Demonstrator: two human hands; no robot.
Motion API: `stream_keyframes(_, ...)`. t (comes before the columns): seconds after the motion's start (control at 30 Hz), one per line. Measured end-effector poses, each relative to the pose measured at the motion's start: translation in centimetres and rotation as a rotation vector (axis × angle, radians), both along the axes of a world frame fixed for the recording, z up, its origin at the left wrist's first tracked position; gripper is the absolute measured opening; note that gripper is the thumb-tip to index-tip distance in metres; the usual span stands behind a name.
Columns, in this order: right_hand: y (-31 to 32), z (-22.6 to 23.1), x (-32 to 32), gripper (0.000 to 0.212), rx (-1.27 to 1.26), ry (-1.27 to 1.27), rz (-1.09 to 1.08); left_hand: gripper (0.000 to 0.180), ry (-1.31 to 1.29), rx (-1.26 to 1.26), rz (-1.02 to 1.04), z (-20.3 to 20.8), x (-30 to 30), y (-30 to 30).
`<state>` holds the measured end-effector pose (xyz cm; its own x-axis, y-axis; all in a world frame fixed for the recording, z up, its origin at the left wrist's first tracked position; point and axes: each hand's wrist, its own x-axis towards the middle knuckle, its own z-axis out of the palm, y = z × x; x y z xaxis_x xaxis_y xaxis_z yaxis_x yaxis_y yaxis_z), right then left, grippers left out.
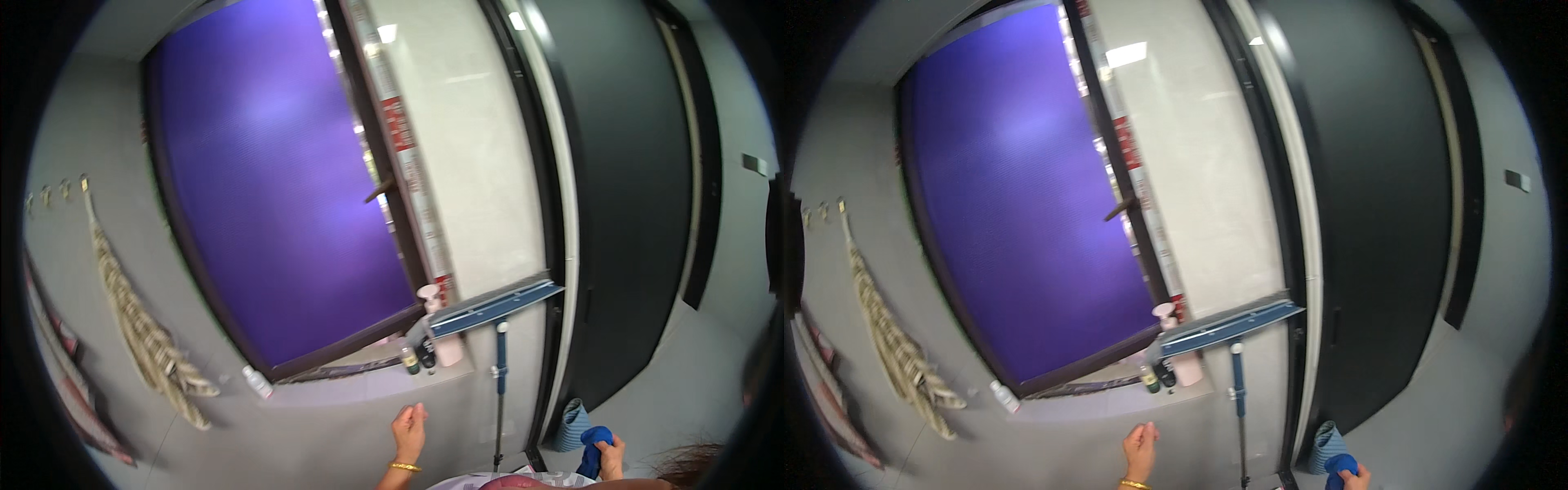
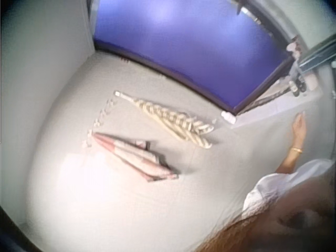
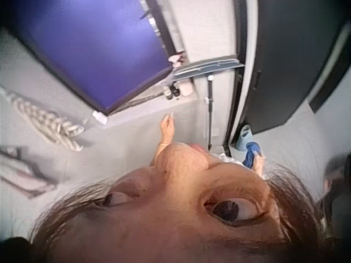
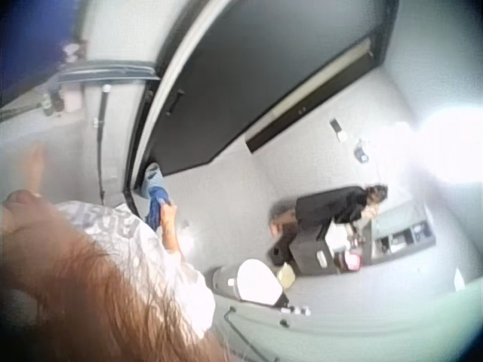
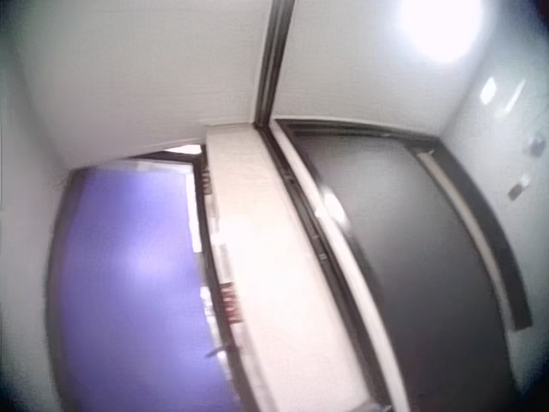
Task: The person wipes a window sill and frame with a blue cloth, then rinses and wrings the cloth in a bucket. They proceed to organize items on a pink shelving unit, moving boxes, plastic bags, and other small objects into a white basket.
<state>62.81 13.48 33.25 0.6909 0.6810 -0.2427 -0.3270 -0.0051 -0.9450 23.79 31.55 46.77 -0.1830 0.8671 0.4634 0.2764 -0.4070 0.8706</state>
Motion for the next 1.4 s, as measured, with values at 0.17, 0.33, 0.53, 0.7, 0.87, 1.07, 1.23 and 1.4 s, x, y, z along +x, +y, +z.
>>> stream_keyframes(0.17,2.3,-10.7,3.5,0.031,0.076,-0.132,-0.002,0.031,-0.031,0.056,0.071,1.1,-2.1,-1.0)
stream_keyframes(0.33,5.0,-12.9,2.5,0.032,0.027,-0.163,-0.069,0.032,-0.034,0.060,0.147,0.9,-4.4,-2.2)
stream_keyframes(0.53,7.5,-10.1,1.0,0.038,0.128,-0.098,0.160,0.030,-0.004,-0.078,0.153,1.1,-5.3,-3.9)
stream_keyframes(0.7,8.3,1.5,-4.9,0.036,0.236,-0.012,0.432,0.028,-0.017,-0.465,-0.203,-2.6,-4.5,-4.3)
stream_keyframes(0.87,9.3,12.4,-11.0,0.031,0.319,0.022,0.672,0.039,0.186,-0.537,-0.698,-5.0,0.3,-5.2)
stream_keyframes(1.07,10.8,15.2,-13.7,0.029,0.420,0.072,0.868,0.064,0.368,-0.427,-0.852,-3.7,4.1,-6.5)
stream_keyframes(1.23,11.2,15.9,-15.2,0.026,0.436,0.020,0.996,0.046,0.172,-0.532,-0.794,-3.2,4.0,-7.3)
stream_keyframes(1.4,11.4,16.2,-15.3,0.023,0.460,0.039,1.031,0.035,0.275,-0.472,-0.555,-3.3,1.9,-7.8)
